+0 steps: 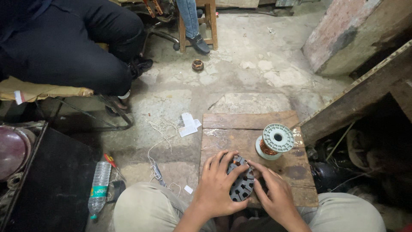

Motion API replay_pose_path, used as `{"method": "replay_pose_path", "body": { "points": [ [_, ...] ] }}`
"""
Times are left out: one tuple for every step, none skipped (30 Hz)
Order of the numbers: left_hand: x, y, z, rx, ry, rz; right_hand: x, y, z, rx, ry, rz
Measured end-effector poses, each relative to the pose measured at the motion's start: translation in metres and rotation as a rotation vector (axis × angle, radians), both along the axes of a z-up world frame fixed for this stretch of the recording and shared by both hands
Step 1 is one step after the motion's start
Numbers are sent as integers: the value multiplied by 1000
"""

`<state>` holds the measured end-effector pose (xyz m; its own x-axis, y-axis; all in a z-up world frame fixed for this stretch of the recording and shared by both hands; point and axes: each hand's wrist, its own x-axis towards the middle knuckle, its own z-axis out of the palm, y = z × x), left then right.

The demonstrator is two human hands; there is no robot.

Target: The person sits on the floor and winds copper wire by hand into the slots of a circular stator core. They pull the wire from a nearby spool and carefully place it into the slots, repeating the process.

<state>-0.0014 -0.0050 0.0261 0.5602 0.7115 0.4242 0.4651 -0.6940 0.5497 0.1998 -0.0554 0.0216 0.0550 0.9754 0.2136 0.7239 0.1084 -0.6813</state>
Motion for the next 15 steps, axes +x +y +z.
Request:
{"method": "replay_pose_path", "body": {
  "points": [
    [0,0,0,-2,4,-1,0,0,0,-50,4,-25],
    [-1,0,0,-5,8,-2,0,0,-1,-99,8,-50],
    [-1,0,0,-7,11,-4,-1,0,-1,-81,1,-38],
    [-1,0,0,-9,12,-4,-1,0,-2,-64,-6,-26],
    [-1,0,0,-9,12,-5,-1,0,-2,-44,-14,-14],
    [-1,-1,0,-9,11,-5,-1,0,-2,-10,-18,6],
    [-1,-1,0,-10,12,-2,0,0,-2,26,-24,26],
    [0,-1,0,-12,14,0,0,0,-1,61,-29,45],
    [0,-1,0,-13,15,3,0,0,-1,57,-26,40],
    [0,0,0,-21,19,-2,0,0,0,53,-23,35],
    [-1,0,-1,-29,23,-5,-1,0,0,48,-20,32],
    [-1,0,-2,-37,27,-8,-2,1,0,21,-20,17],
    [-1,0,-3,-33,27,-4,-2,0,1,-10,-18,4],
    [-1,-1,-4,-30,27,-1,-3,-1,1,-40,-16,-9],
    [-1,-1,-5,-25,27,4,-3,0,1,-63,-13,-23]
  ]
}}
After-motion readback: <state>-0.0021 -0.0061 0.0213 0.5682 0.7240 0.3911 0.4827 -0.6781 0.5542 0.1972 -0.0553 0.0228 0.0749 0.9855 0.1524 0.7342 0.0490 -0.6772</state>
